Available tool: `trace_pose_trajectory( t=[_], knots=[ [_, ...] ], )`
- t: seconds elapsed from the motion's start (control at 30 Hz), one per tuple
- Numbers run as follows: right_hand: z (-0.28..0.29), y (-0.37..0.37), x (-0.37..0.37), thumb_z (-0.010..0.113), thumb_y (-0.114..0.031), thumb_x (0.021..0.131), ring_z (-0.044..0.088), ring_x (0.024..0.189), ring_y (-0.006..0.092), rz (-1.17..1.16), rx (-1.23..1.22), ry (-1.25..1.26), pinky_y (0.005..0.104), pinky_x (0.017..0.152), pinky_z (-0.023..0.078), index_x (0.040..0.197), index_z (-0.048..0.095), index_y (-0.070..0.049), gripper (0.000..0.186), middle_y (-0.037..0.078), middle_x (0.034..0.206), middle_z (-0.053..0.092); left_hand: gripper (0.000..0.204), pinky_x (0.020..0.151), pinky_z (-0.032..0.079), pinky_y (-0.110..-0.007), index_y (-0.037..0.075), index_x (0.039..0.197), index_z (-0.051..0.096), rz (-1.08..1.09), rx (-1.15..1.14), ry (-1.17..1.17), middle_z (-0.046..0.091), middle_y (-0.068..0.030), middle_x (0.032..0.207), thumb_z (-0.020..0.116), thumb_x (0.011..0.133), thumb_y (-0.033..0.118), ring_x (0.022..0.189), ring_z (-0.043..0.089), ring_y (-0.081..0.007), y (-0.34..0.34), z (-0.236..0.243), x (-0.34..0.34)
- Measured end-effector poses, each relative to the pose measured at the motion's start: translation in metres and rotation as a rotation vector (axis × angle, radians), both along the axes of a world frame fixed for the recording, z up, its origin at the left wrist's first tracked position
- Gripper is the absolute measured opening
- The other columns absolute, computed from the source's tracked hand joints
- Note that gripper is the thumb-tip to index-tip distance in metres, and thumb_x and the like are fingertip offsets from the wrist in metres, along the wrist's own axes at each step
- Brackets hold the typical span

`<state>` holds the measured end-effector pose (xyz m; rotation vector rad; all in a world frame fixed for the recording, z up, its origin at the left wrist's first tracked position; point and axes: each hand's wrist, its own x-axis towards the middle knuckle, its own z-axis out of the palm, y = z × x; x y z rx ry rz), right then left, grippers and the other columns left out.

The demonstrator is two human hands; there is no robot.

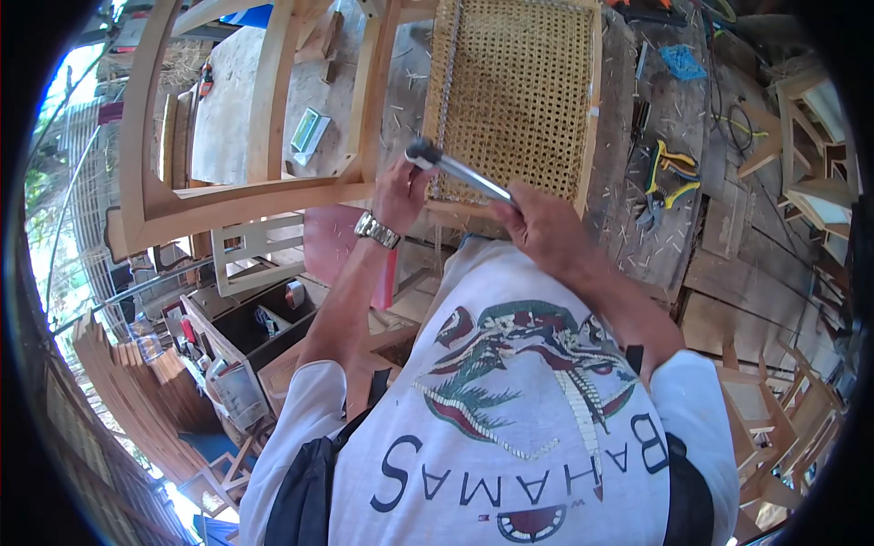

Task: Installing cane mesh onto a wooden chair seat using glue and a hammer.

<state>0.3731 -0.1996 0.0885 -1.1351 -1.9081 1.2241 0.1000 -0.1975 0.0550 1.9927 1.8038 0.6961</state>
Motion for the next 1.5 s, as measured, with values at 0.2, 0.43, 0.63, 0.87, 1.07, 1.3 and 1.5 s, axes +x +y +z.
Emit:
trace_pose_trajectory(
  t=[0.2,0.43,0.63,0.87,1.07,1.3,1.5],
  knots=[
    [0.023,-0.009,0.017,0.059,-0.027,0.099,0.052,0.053,0.0346,-0.055,-0.089,0.108,0.0433,0.052,0.042,0.089,0.052,-0.004,0.026,0.015,0.062,0.051,0.014,0.067,0.053,-0.029,0.004,0.104,0.063,0.041,0.154,-0.293,0.07,-0.0052,0.097,0.067,0.091,0.001,0.078,0.067,-0.0138,-0.011,-0.018,-0.004],
    [0.022,-0.011,0.028,0.056,-0.03,0.102,0.041,0.051,0.0164,-0.105,-0.117,0.119,0.0333,0.048,0.038,0.09,0.052,-0.003,0.03,0.009,0.058,0.043,0.017,0.067,0.053,-0.03,0.006,0.107,0.062,0.048,0.055,-0.329,0.069,-0.0056,0.098,0.065,0.092,0.001,0.079,0.068,-0.0166,-0.019,-0.02,-0.012],
    [0.048,-0.007,0.027,0.059,-0.027,0.1,0.047,0.051,0.0255,-0.067,-0.115,0.16,0.0382,0.05,0.04,0.087,0.052,-0.004,0.028,0.012,0.062,0.048,0.018,0.065,0.054,-0.036,0.009,0.11,0.06,-0.013,0.064,-0.01,0.069,-0.0105,0.09,0.065,0.092,0.006,0.076,0.069,-0.0277,-0.016,-0.001,0.002],
    [0.002,-0.007,0.013,0.062,-0.023,0.097,0.056,0.057,0.034,0.015,0.037,0.108,0.0441,0.054,0.045,0.091,0.053,-0.005,0.021,0.014,0.067,0.053,0.019,0.061,0.051,-0.04,0.009,0.11,0.061,0.024,0.003,0.009,0.067,-0.014,0.082,0.063,0.091,0.007,0.071,0.067,-0.0336,-0.015,-0.002,-0.002],
    [0.019,-0.016,0.009,0.06,-0.027,0.098,0.053,0.056,0.0331,0.041,0.03,0.145,0.0429,0.053,0.043,0.087,0.054,-0.004,0.026,0.015,0.065,0.052,0.021,0.075,0.055,-0.031,0.005,0.108,0.066,-0.06,-0.054,-0.17,0.071,-0.0058,0.099,0.054,0.092,0.001,0.089,0.07,-0.0202,-0.015,-0.033,-0.025],
    [0.029,-0.003,0.008,0.058,-0.032,0.098,0.06,0.061,0.04,0.0,-0.059,0.018,0.0476,0.056,0.046,0.09,0.052,-0.005,0.029,0.017,0.066,0.058,0.015,0.061,0.05,-0.038,0.005,0.103,0.061,0.012,-0.054,-0.054,0.064,-0.0153,0.08,0.066,0.089,0.007,0.068,0.064,-0.0329,-0.008,0.011,0.011],
    [-0.001,0.004,0.005,0.056,-0.025,0.101,0.047,0.05,0.025,0.026,0.094,0.059,0.039,0.05,0.04,0.088,0.051,-0.004,0.026,0.012,0.06,0.047,0.013,0.064,0.049,-0.029,0.004,0.103,0.062,0.07,-0.047,-0.191,0.069,-0.0084,0.09,0.065,0.091,0.002,0.072,0.062,-0.0152,-0.015,-0.018,-0.007]
  ],
)
